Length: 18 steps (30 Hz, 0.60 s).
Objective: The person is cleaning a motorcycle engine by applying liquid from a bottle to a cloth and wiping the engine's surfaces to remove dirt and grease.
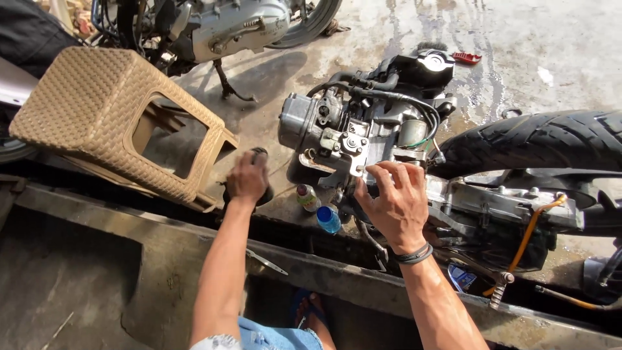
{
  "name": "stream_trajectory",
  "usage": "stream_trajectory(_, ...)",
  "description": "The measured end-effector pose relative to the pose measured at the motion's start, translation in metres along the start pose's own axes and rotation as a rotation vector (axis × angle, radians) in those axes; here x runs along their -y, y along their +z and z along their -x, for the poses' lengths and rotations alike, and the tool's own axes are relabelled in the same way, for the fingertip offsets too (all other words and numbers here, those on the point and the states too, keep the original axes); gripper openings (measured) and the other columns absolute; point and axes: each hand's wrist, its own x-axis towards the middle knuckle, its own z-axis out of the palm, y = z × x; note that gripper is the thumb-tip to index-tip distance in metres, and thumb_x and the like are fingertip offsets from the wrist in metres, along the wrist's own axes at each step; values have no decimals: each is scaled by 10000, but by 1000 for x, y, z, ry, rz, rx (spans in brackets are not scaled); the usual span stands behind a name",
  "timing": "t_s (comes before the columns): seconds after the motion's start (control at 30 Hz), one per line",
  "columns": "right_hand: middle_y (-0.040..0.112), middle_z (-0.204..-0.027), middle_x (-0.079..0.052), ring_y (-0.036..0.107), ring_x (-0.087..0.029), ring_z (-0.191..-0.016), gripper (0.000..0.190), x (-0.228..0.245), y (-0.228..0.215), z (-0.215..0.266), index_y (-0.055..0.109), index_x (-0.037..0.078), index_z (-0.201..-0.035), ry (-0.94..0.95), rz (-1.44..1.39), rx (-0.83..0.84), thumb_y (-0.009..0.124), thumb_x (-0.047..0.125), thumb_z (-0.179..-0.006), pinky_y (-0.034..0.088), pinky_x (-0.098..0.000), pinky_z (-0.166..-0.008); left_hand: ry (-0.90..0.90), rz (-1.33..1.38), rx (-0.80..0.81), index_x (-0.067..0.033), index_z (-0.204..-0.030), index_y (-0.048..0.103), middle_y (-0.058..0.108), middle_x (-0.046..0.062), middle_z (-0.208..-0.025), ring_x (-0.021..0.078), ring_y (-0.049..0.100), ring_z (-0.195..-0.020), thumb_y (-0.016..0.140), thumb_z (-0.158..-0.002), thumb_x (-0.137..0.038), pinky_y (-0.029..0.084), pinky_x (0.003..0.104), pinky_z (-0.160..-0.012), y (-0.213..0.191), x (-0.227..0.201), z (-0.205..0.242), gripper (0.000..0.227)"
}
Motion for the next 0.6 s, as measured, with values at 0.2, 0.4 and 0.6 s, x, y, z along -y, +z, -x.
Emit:
stream_trajectory(0.2,674,-960,-29,677,-229,-953,181,-2,1,1,735,177,-1009,18,-21,36,765,317,-898,515,-340,-874,180,109,-813,-265,-1144,760,593,38,-1037,240,658,-838,725,-950,-385,556,318,-719,-82,-26,-93,231)
stream_trajectory(0.4,663,-966,-43,670,-242,-966,178,0,-2,-1,725,158,-1014,-12,20,48,764,283,-894,504,-346,-884,364,210,-771,-220,-1130,724,575,88,-972,264,575,-693,708,-924,-227,516,331,-624,-88,-91,-96,206)
stream_trajectory(0.6,645,-977,-65,652,-272,-962,197,0,1,3,712,134,-1038,-19,-20,28,781,256,-899,516,-372,-862,432,116,-653,-235,-1076,732,605,31,-960,225,579,-705,670,-938,-256,495,294,-568,-95,-76,-82,153)
